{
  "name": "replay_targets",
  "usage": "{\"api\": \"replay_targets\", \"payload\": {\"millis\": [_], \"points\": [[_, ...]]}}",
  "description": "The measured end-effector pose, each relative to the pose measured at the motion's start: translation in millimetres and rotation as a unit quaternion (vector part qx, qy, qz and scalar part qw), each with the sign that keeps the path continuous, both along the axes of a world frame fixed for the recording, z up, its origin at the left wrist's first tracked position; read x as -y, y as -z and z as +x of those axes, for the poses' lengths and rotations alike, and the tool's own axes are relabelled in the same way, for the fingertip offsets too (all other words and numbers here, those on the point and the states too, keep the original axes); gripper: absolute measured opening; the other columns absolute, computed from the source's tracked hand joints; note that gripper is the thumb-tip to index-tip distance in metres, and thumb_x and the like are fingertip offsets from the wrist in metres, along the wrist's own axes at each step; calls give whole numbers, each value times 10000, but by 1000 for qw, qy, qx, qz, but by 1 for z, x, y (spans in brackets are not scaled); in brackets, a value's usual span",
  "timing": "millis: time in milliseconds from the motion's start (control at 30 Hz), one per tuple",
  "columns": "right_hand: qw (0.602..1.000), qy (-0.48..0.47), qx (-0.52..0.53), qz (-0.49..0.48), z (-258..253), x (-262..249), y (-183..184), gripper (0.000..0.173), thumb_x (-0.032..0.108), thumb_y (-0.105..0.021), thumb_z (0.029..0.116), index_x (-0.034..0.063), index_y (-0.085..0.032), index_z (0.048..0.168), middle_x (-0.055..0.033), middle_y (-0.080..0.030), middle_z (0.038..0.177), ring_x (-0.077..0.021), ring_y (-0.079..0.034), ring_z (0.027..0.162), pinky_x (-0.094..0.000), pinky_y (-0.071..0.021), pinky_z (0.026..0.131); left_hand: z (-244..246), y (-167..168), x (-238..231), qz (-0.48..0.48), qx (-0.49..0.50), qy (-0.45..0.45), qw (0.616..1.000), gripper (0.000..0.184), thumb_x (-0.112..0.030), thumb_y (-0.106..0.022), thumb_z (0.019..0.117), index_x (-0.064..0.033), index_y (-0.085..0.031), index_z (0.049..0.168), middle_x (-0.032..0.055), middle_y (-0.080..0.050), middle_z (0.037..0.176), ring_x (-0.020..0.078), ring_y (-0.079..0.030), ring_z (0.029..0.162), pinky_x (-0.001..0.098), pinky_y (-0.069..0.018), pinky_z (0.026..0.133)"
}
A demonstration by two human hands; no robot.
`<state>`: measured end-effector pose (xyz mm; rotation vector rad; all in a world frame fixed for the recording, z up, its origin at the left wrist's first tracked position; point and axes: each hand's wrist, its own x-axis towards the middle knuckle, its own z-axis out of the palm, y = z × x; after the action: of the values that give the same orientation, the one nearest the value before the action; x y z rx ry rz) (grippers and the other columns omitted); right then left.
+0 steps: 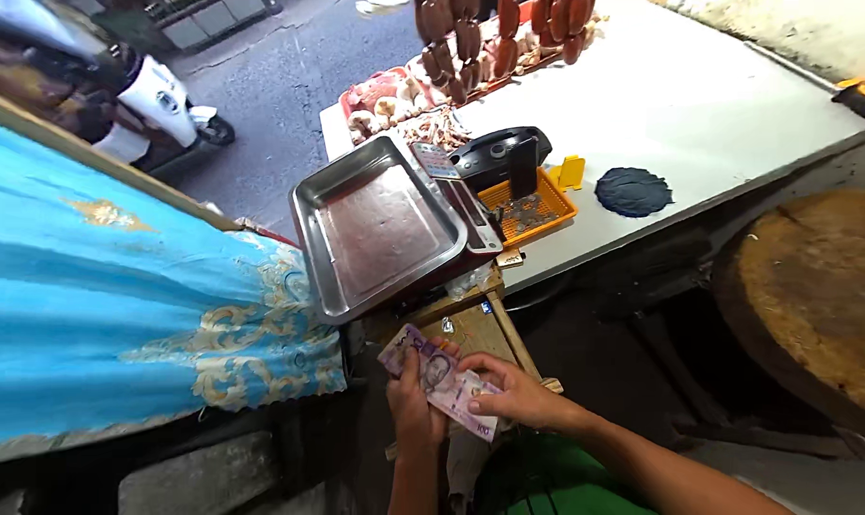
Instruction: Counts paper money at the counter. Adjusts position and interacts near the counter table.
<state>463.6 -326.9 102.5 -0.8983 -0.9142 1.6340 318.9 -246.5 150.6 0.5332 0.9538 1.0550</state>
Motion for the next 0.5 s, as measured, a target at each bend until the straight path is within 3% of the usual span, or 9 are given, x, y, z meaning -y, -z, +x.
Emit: {"api": "replay_targets", "payload": {"millis": [67, 133, 200, 233, 300, 367, 500], "points": [[999, 9, -6, -33, 1, 3, 1, 597, 77, -707, 898, 116, -435, 1429, -59, -750, 1043, -128, -728, 810, -281, -600, 655, 1, -9, -1, 4, 5, -1, 1000, 312, -177, -289, 1131, 38, -480, 1251, 221, -750, 989, 337, -770, 845, 459, -652, 776], [998, 32, 31, -49, 1, 3, 2, 521, 80, -723, 891, 98, -490, 1357, -32, -761, 972, -106, -724, 754, -263, -599, 634, -1, -13, 1, 6, 19, 8, 1000, 322, -171, -298, 1129, 51, -503, 1241, 236, -750, 996, 351, -770, 866, 467, -651, 793], [991, 94, 97, -2, -3, 1, 10, 259, 75, -740, 891, 29, -666, 1135, 13, -744, 932, -39, -694, 782, -221, -587, 704, -5, -11, 3, 9, 45, 38, 998, 354, -185, -295, 1129, 56, -518, 1260, 250, -739, 1085, 362, -747, 1006, 478, -618, 900], [984, 124, 118, 43, -5, -1, 16, 152, 66, -735, 891, 23, -717, 1036, 16, -731, 988, -22, -680, 857, -206, -582, 764, -8, -9, 6, 15, 45, 59, 997, 359, -181, -298, 1122, 46, -518, 1292, 233, -724, 1162, 331, -723, 1086, 458, -595, 942], [968, 165, 139, 125, -3, -6, 25, 93, 54, -711, 902, 36, -764, 976, -56, -679, 1175, -66, -652, 1041, -215, -579, 863, -13, -5, 13, 19, 16, 83, 996, 361, -155, -333, 1081, 35, -531, 1315, 189, -694, 1256, 255, -685, 1160, 406, -570, 979], [951, 208, 164, 158, -2, -12, 24, 154, 16, -682, 874, 69, -783, 978, -45, -633, 1125, -36, -623, 1004, -170, -564, 832, -16, -4, 23, 7, -43, 95, 995, 357, -161, -384, 1022, 23, -564, 1271, 132, -711, 1183, 181, -700, 1062, 363, -584, 926], [917, 253, 229, 207, -3, -20, 17, 193, 3, -656, 878, 87, -797, 980, -14, -567, 937, 24, -542, 857, -94, -477, 738, -18, 5, 38, -13, -69, 142, 987, 322, -166, -471, 983, 28, -574, 1218, 107, -735, 1024, 168, -728, 947, 361, -606, 883]]}}
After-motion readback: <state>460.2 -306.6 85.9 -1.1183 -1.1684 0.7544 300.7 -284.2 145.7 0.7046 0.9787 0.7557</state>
